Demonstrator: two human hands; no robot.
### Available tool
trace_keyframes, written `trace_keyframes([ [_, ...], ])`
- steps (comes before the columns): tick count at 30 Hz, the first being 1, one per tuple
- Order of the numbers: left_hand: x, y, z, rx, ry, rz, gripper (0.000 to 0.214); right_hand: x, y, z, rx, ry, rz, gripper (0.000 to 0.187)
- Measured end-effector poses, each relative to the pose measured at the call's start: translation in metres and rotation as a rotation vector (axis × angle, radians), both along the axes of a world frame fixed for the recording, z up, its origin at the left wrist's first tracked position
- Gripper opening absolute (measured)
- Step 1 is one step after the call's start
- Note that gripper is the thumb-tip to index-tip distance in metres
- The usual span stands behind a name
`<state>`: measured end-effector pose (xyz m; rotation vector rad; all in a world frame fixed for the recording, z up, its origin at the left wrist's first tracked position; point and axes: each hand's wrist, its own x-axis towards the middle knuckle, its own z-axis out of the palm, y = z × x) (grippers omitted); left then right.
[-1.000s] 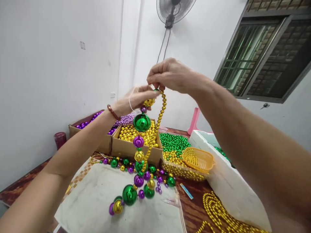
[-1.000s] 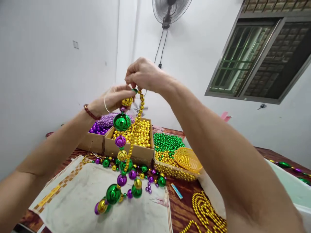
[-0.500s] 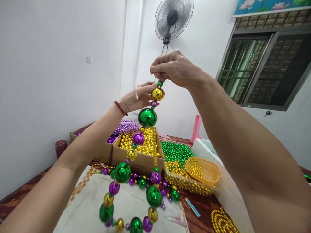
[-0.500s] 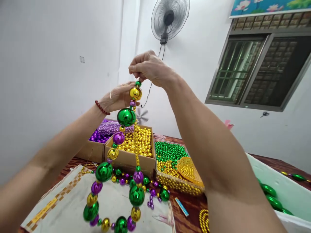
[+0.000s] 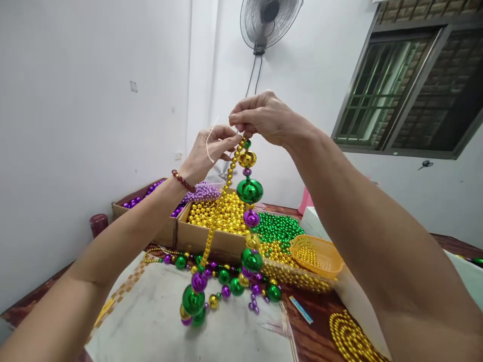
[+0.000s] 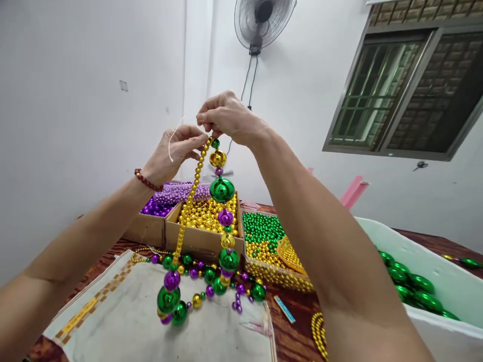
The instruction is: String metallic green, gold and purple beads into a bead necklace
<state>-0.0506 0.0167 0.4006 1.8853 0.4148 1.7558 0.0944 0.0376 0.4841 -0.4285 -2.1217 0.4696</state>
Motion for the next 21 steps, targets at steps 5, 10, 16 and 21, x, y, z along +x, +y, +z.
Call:
trace_keyframes([
  [5, 0.015, 0.014, -0.042, -0.15, -0.071, -0.247, 0.026, 0.008, -0.004, -0.043, -0.06, -0.099, 0.078, 0.024],
  [10, 0.031, 0.01, -0.098, -0.236, -0.141, -0.317, 0.031, 0.021, -0.005, -0.096, -0.147, -0.157, 0.063, 0.025],
  [16, 0.038, -0.004, -0.168, -0.411, -0.115, -0.208, 0.023, 0.036, 0.0, -0.167, -0.322, -0.174, 0.075, 0.025],
  [21, 0.032, -0.012, -0.221, -0.636, -0.042, -0.216, 0.02, 0.039, 0.011, -0.234, -0.527, -0.143, 0.119, 0.024],
])
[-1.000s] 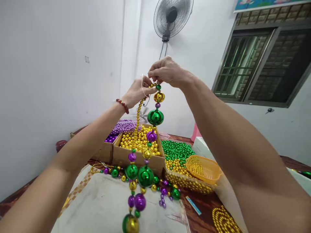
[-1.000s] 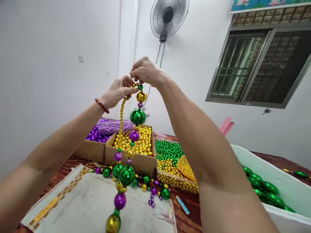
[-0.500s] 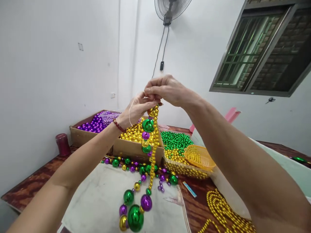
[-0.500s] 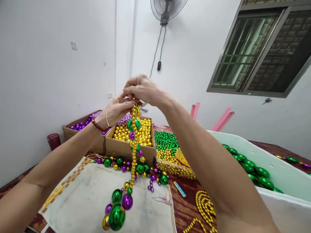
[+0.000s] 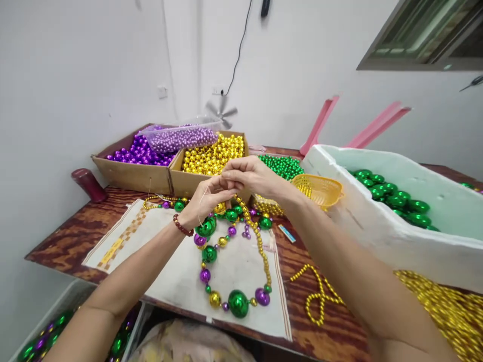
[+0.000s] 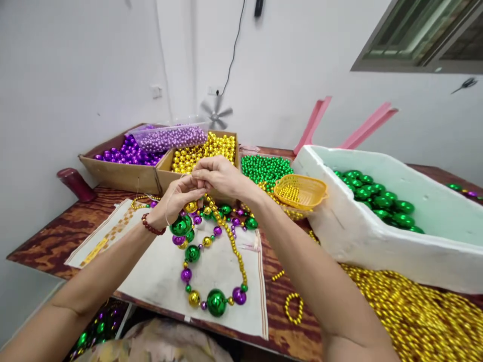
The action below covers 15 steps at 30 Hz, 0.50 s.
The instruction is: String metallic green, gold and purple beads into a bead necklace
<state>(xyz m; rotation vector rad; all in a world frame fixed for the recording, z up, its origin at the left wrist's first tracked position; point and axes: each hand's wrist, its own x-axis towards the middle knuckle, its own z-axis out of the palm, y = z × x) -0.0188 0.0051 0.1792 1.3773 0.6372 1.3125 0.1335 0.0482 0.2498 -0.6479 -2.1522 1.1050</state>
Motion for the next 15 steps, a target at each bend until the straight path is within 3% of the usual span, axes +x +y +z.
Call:
trace_keyframes([
  [8, -0.007, -0.009, -0.071, -0.395, -0.027, 0.041, 0.028, -0.012, 0.01, -0.092, -0.404, 0.135, -0.015, 0.018],
  [15, -0.014, -0.007, -0.103, -0.639, -0.041, 0.17, 0.037, -0.016, 0.015, -0.166, -0.971, 0.513, -0.326, 0.022],
])
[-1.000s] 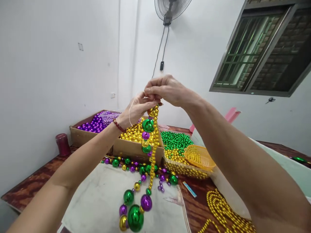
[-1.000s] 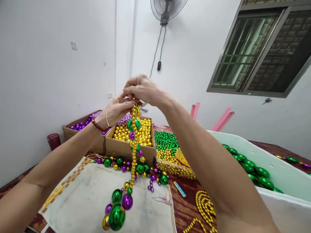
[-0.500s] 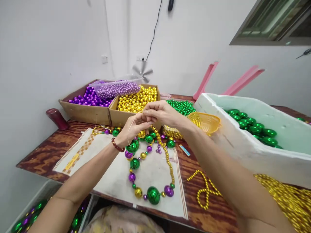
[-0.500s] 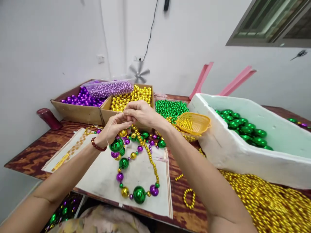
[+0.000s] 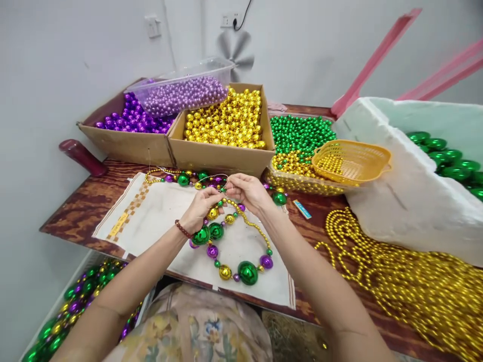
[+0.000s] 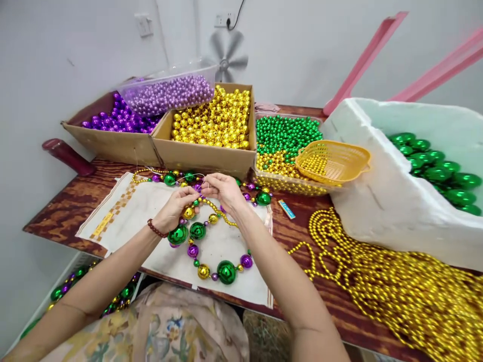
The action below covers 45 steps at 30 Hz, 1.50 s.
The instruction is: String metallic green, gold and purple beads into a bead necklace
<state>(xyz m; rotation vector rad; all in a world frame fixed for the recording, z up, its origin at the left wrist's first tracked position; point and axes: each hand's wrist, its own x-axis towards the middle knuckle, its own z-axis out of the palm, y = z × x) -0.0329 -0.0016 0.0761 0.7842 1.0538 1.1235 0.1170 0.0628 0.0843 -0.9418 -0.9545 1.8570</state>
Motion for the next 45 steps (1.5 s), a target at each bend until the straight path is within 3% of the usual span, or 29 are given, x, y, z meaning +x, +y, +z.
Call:
trace_keyframes([
  [5, 0.0, 0.007, -0.019, -0.077, 0.042, 0.038, 0.037, 0.006, -0.011, -0.032, -0.09, 0.049, -0.145, 0.026],
  [7, 0.003, 0.01, -0.025, -0.073, 0.098, 0.039, 0.036, 0.007, -0.023, -0.033, -0.011, 0.029, -0.229, 0.021],
  [9, 0.005, 0.013, -0.029, -0.064, 0.136, 0.047, 0.034, 0.007, -0.039, -0.03, 0.199, -0.078, -0.276, 0.015],
  [12, 0.003, 0.016, -0.027, -0.07, 0.096, 0.048, 0.032, 0.008, -0.067, -0.034, 0.585, -0.401, -0.222, 0.016],
  [16, -0.007, 0.016, -0.02, -0.186, -0.053, -0.084, 0.032, 0.016, -0.089, -0.063, 1.013, -0.773, -0.143, 0.02],
  [19, -0.014, 0.012, -0.021, -0.29, -0.158, -0.201, 0.029, 0.021, -0.089, -0.084, 1.244, -1.001, -0.167, 0.025],
  [21, -0.017, 0.008, -0.024, -0.363, -0.208, -0.274, 0.027, 0.022, -0.086, -0.091, 1.318, -1.149, -0.226, 0.026],
  [26, -0.017, -0.003, -0.032, -0.421, -0.188, -0.359, 0.032, 0.013, -0.084, -0.101, 1.291, -1.265, -0.23, 0.028],
  [32, -0.014, -0.013, -0.039, -0.053, 0.128, -0.135, 0.033, 0.012, -0.099, -0.113, 1.202, -1.204, 0.045, 0.023],
  [35, -0.017, -0.02, -0.049, 0.135, 0.279, -0.048, 0.027, 0.026, -0.107, -0.094, 1.134, -1.039, 0.108, 0.019],
  [38, -0.02, -0.029, -0.058, 0.291, 0.47, -0.087, 0.019, 0.034, -0.103, -0.062, 0.907, -0.895, -0.08, 0.022],
  [40, -0.021, -0.036, -0.062, 0.409, 0.586, -0.124, 0.016, 0.031, -0.094, -0.047, 0.839, -0.885, -0.156, 0.022],
  [42, -0.021, -0.041, -0.064, 0.539, 0.658, -0.124, 0.014, 0.021, -0.083, -0.042, 0.812, -0.878, -0.047, 0.025],
  [45, -0.021, -0.044, -0.066, 0.713, 0.736, -0.075, 0.01, 0.004, -0.072, -0.053, 0.639, -0.77, 0.162, 0.037],
])
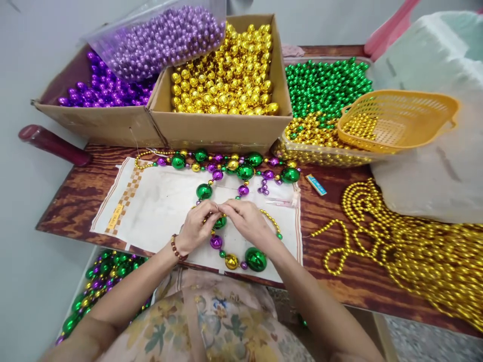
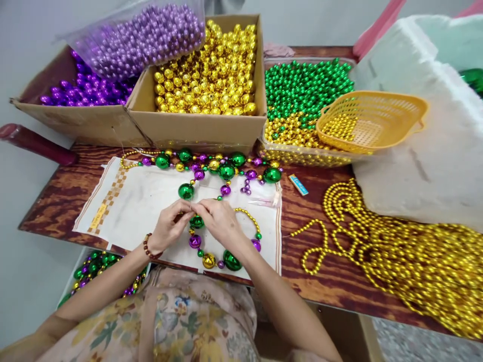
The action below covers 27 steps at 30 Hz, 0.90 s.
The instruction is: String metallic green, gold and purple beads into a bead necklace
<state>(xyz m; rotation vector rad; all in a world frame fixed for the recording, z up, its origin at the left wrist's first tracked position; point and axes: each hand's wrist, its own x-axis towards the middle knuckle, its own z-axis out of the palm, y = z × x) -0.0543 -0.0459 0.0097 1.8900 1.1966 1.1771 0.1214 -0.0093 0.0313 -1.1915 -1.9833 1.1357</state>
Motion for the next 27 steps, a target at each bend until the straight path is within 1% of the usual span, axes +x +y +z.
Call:
trace_keyframes([
  [2, -0.001, -0.001, -0.002, 0.078, 0.039, 0.005, 0.008, -0.009, 0.001, -0.011, -0.163, 0.137, -0.007, 0.038],
  [4, -0.002, -0.001, -0.004, 0.11, 0.066, 0.01, 0.008, -0.014, -0.002, -0.02, -0.266, 0.302, -0.044, 0.032],
  [7, -0.002, -0.002, -0.01, 0.098, 0.075, 0.019, 0.008, -0.018, -0.008, -0.023, -0.341, 0.436, -0.137, 0.022],
  [11, -0.001, -0.005, -0.015, 0.026, 0.044, 0.008, 0.011, -0.024, -0.012, -0.023, -0.371, 0.477, -0.261, 0.016],
  [13, -0.001, -0.006, -0.015, -0.06, 0.019, 0.009, 0.013, -0.028, -0.012, -0.026, -0.383, 0.486, -0.303, 0.015],
  [16, -0.002, -0.008, -0.012, -0.237, -0.058, 0.054, 0.014, -0.031, -0.013, -0.033, -0.389, 0.495, -0.362, 0.015],
  [18, -0.002, -0.009, -0.01, -0.354, -0.193, 0.095, 0.016, -0.031, -0.014, -0.038, -0.385, 0.493, -0.376, 0.016],
  [20, -0.003, -0.008, -0.008, -0.463, -0.38, 0.123, 0.021, -0.03, -0.016, -0.043, -0.381, 0.486, -0.383, 0.017],
  [23, -0.006, -0.004, -0.005, -0.597, -0.599, 0.121, 0.028, -0.027, -0.02, -0.05, -0.379, 0.475, -0.405, 0.019],
  [25, -0.008, 0.0, -0.003, -0.677, -0.647, 0.105, 0.031, -0.026, -0.022, -0.054, -0.383, 0.475, -0.419, 0.02],
  [27, -0.011, 0.005, -0.001, -0.751, -0.649, 0.086, 0.034, -0.026, -0.023, -0.058, -0.394, 0.485, -0.424, 0.02],
])
